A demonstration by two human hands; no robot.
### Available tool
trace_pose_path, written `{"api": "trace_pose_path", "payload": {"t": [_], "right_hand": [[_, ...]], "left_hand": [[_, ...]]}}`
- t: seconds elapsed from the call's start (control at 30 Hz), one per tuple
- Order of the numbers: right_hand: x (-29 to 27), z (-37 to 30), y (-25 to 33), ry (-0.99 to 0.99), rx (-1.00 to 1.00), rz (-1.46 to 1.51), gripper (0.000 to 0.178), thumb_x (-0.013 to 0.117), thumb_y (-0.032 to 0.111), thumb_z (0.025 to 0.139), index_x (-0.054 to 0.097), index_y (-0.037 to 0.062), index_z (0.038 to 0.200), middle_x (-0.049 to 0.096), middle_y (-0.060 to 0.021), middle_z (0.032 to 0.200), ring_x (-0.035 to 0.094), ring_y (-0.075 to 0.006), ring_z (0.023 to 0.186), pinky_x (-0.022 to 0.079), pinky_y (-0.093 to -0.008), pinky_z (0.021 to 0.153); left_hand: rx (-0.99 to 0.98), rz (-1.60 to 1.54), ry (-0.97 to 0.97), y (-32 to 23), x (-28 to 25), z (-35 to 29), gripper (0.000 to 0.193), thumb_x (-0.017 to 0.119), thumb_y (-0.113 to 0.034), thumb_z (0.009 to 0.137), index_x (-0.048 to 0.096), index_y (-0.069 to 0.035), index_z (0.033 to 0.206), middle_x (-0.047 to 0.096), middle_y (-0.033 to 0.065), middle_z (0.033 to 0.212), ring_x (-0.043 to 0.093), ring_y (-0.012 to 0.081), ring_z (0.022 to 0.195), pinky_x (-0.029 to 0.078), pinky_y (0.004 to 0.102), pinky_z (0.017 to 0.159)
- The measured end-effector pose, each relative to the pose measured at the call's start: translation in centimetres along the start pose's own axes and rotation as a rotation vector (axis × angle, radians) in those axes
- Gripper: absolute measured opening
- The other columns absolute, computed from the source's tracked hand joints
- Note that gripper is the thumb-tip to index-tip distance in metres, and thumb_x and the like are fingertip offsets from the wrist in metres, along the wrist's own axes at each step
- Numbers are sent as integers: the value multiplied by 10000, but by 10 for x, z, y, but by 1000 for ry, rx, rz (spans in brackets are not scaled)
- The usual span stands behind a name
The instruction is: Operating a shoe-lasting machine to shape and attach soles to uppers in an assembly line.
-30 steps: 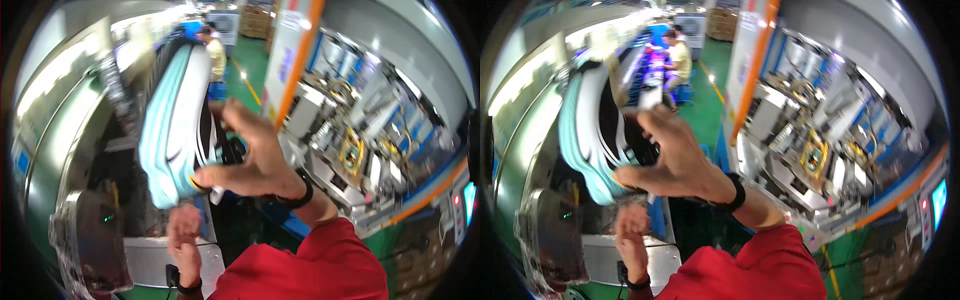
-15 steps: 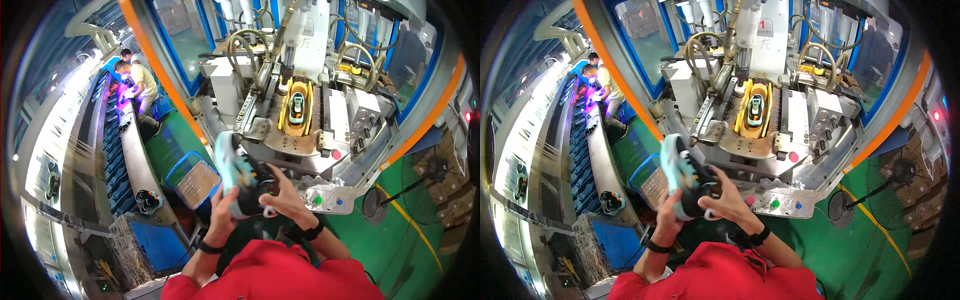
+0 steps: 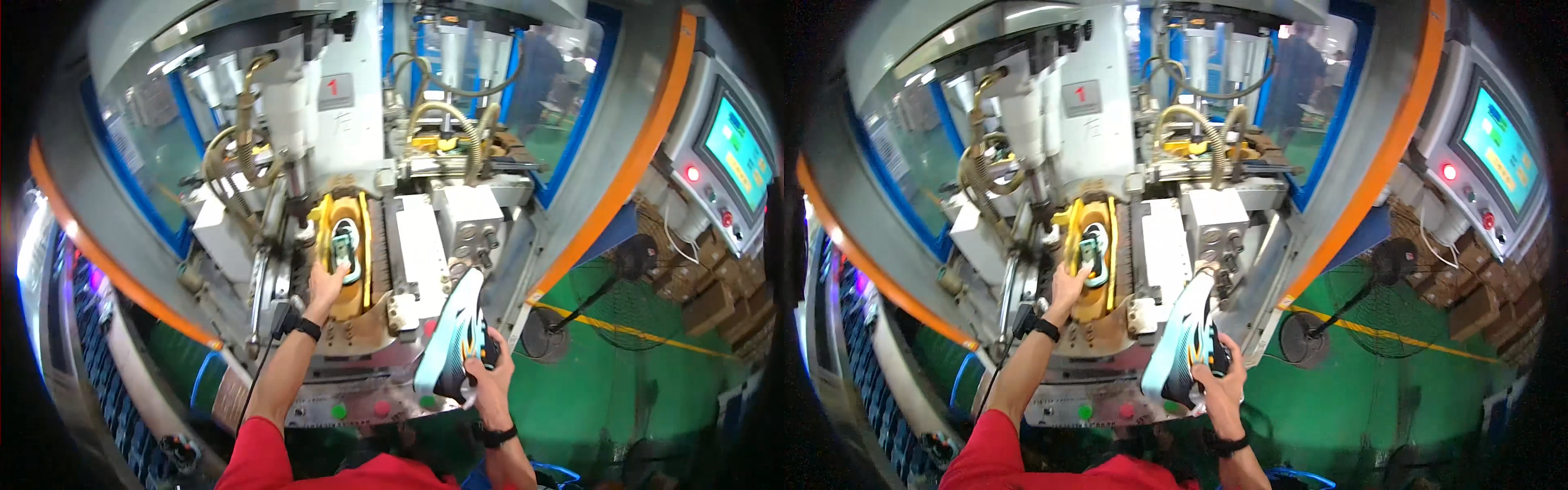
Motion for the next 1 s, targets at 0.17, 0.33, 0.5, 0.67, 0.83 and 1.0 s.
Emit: {"api": "trace_pose_path", "payload": {"t": [0.17, 0.33, 0.5, 0.67, 0.83, 1.0], "right_hand": [[-17, -20, 22, -272, -42, -68, 582, 669, -1, 686, 508, -29, 1244, 621, -86, 1049, 598, -145, 913, 493, -283, 841], [-13, -5, 26, -353, -151, -350, 595, 682, 5, 654, 548, -17, 1234, 622, -97, 1068, 601, -189, 953, 486, -306, 883], [20, 70, 51, -150, -475, -539, 531, 671, 38, 712, 554, -29, 1226, 622, -97, 1063, 594, -185, 948, 482, -301, 872], [122, 173, 79, 154, -310, -711, 494, 713, 125, 709, 598, -51, 1155, 639, -73, 893, 601, -143, 836, 488, -271, 753], [242, 248, 21, 523, -87, -1061, 524, 781, 235, 639, 644, -79, 1036, 677, -196, 927, 661, -233, 882, 508, -323, 738], [331, 250, -66, 454, -83, -1335, 499, 794, 278, 638, 680, -41, 1004, 678, -253, 1062, 677, -351, 993, 546, -397, 849]], "left_hand": [[-91, 202, 102, 0, 60, 48, 878, 758, -322, 764, 307, 113, 1378, 480, 337, 1326, 513, 435, 1205, 434, 463, 1003], [-170, 254, 90, 2, 68, 66, 755, 679, -224, 774, 315, 38, 1381, 523, 291, 1294, 545, 456, 1145, 453, 510, 970], [-329, -744, 85, 57, 40, 71, 230, 728, -121, 751, 656, 1, 933, 685, 128, 836, 684, 267, 732, 564, 430, 686], [-528, -1080, 416, 3, -75, -63, 268, 669, -127, 877, 606, -3, 1106, 675, 111, 993, 678, 233, 854, 584, 399, 718], [-492, -1088, 365, -3, -178, -171, 509, 639, -19, 882, 447, 81, 1342, 620, 113, 1170, 642, 183, 977, 533, 332, 878], [-402, -1031, 48, 35, -262, -259, 635, 710, -30, 796, 431, 93, 1353, 571, 128, 1267, 561, 211, 1162, 418, 334, 1030]]}}
Point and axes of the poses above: each hand's wrist, its own z-axis towards the middle knuckle, its own x-axis out of the palm, y = z × x, the point moved 1 cm from there along z, towards the middle knuckle
